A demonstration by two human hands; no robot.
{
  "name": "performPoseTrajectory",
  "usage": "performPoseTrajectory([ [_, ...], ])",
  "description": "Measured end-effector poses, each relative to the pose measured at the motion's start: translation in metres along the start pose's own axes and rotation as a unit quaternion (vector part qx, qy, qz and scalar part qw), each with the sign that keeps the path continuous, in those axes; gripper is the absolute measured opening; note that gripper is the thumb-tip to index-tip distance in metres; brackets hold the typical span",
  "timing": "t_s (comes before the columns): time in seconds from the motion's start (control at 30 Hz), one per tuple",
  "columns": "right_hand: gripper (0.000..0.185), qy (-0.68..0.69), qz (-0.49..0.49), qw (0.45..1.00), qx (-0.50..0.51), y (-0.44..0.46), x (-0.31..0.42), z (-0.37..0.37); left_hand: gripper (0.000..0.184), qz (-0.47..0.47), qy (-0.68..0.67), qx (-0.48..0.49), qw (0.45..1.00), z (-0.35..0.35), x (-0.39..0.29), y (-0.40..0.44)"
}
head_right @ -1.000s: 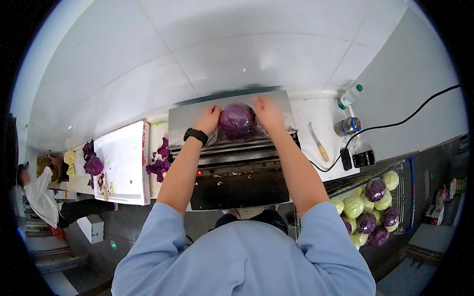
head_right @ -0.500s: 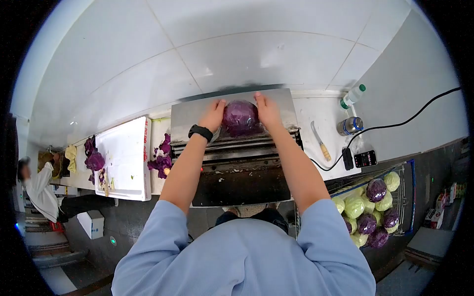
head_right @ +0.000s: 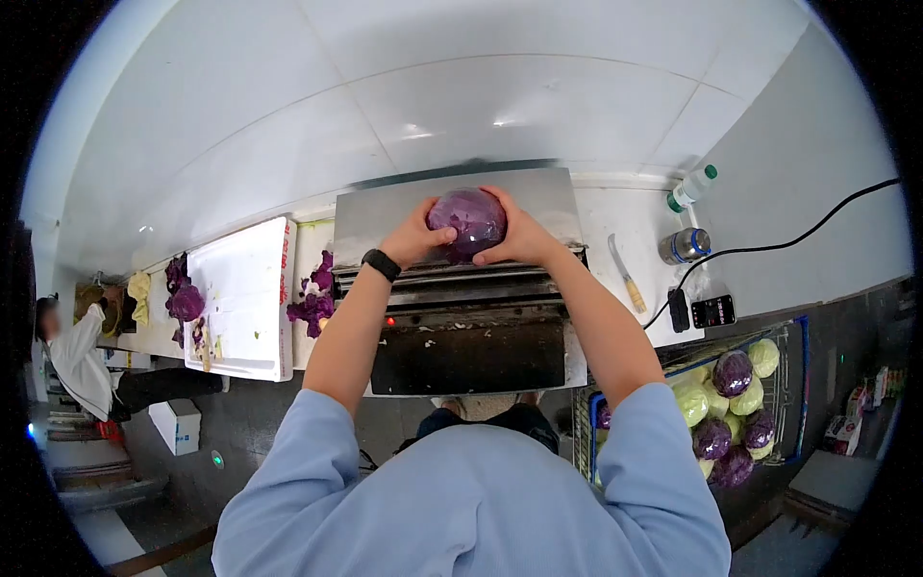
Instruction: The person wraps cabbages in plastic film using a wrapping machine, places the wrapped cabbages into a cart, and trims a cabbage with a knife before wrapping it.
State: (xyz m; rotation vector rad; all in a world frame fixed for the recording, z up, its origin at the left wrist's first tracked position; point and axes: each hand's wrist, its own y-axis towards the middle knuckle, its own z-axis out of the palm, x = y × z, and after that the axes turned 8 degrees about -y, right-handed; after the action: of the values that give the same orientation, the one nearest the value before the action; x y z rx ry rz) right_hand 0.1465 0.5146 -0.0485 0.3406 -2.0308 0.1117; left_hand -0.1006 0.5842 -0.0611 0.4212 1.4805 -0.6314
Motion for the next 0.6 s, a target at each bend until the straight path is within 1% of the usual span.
performPoseTrajectory([
  [0.03,0.122,0.012,-0.008,1.000,-0.006,-0.002,0.004,0.000,0.095,0.015,0.004,-0.002,1.000,0.003,-0.001,-0.001],
  [0.13,0.121,0.039,-0.027,0.999,-0.016,-0.012,0.013,0.001,0.094,0.052,-0.073,-0.014,0.996,0.020,-0.013,-0.019],
  [0.2,0.121,0.043,-0.042,0.998,-0.009,-0.016,0.018,0.000,0.094,0.047,-0.041,-0.035,0.997,0.024,-0.013,-0.029],
  [0.23,0.121,0.051,-0.024,0.998,-0.001,-0.019,0.022,0.000,0.093,0.045,-0.024,-0.045,0.998,0.025,-0.013,-0.033],
  [0.3,0.121,0.068,0.015,0.998,0.013,-0.029,0.031,0.004,0.095,0.012,-0.043,-0.046,0.998,0.028,-0.017,-0.040],
  [0.33,0.121,0.069,0.013,0.997,0.011,-0.033,0.031,0.005,0.096,-0.004,-0.053,-0.047,0.997,0.030,-0.020,-0.044],
  [0.43,0.121,0.073,0.018,0.997,0.014,-0.043,0.040,0.011,0.100,0.023,-0.101,-0.022,0.994,0.038,-0.027,-0.070],
  [0.5,0.122,0.073,0.039,0.996,0.017,-0.052,0.051,0.009,0.100,0.001,-0.116,-0.035,0.993,0.041,-0.021,-0.081],
  [0.6,0.124,0.036,-0.014,0.999,0.002,-0.054,0.046,0.019,0.099,-0.024,-0.146,-0.062,0.987,0.045,-0.014,-0.088],
])
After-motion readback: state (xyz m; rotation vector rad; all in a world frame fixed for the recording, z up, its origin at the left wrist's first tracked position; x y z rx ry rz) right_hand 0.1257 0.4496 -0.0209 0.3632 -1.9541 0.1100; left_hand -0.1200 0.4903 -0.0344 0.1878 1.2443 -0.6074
